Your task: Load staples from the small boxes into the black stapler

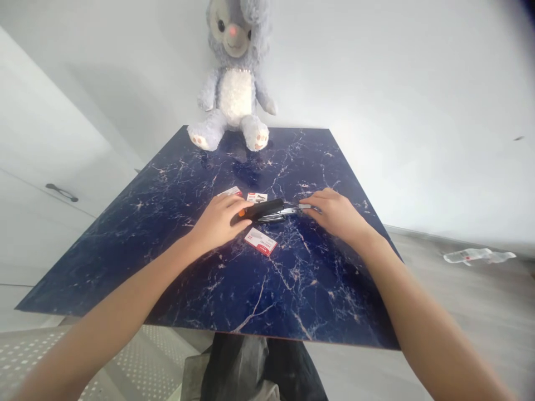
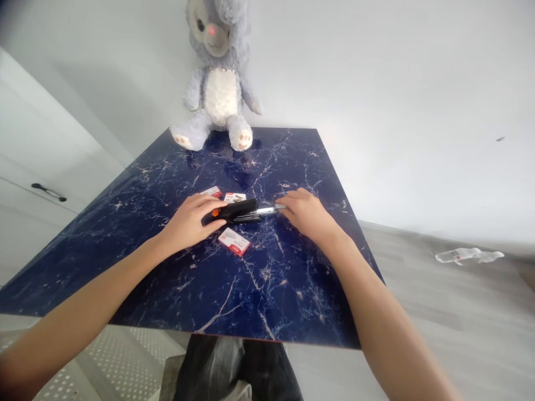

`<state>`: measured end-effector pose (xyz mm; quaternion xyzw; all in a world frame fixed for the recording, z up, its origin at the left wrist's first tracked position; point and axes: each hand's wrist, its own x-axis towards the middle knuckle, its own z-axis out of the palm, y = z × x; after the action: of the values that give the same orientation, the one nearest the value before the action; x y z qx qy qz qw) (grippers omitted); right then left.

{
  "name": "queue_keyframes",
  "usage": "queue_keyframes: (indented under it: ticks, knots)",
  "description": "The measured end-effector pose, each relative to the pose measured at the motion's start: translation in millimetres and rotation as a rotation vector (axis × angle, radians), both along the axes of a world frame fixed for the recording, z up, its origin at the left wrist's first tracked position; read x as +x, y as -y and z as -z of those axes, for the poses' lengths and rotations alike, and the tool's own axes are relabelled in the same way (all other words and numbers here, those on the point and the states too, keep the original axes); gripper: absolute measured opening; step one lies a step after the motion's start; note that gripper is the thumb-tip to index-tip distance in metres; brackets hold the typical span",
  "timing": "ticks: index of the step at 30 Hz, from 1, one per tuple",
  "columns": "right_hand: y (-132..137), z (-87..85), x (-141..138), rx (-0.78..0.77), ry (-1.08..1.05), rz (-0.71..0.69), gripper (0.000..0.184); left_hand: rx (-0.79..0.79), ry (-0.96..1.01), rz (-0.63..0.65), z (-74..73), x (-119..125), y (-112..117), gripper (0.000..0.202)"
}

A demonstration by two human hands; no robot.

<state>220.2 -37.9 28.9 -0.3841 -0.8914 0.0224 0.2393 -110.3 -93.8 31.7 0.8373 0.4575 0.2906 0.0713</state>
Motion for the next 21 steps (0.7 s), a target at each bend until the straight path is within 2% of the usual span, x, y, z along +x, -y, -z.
queue_keyframes:
  ticks: [3, 5, 8, 12, 16, 21]
  knots:
    - [1.2, 0.9, 1.4, -0.104, -0.132, 0.090, 0.022, -0.100, 0.062, -0.010, 4.7, -7.4, -7.1, 0.037]
    - [3.5, 4.0, -3.1, -0.208, -0.269, 0.130, 0.022, -0.114, 0.115, -0.021, 7.7, -9.0, -8.8, 0.036]
    - [7.3, 11.0, -14.9, -0.360, -0.391, 0.116, 0.022, -0.104, 0.139, -0.033, 10.5, -9.2, -8.5, 0.037]
    - [9.3, 16.3, -26.7, -0.515, -0.346, 0.129, 0.021, -0.081, 0.052, -0.051, 10.8, -8.8, -6.4, 0.038]
    - [6.2, 13.5, -27.4, -0.575, -0.321, 0.178, 0.023, -0.076, 0.012, -0.054, 8.9, -7.3, -4.9, 0.037]
    - [1.0, 9.3, -25.7, -0.654, -0.333, 0.173, 0.024, -0.069, 0.013, -0.046, 8.6, -7.3, -4.4, 0.037]
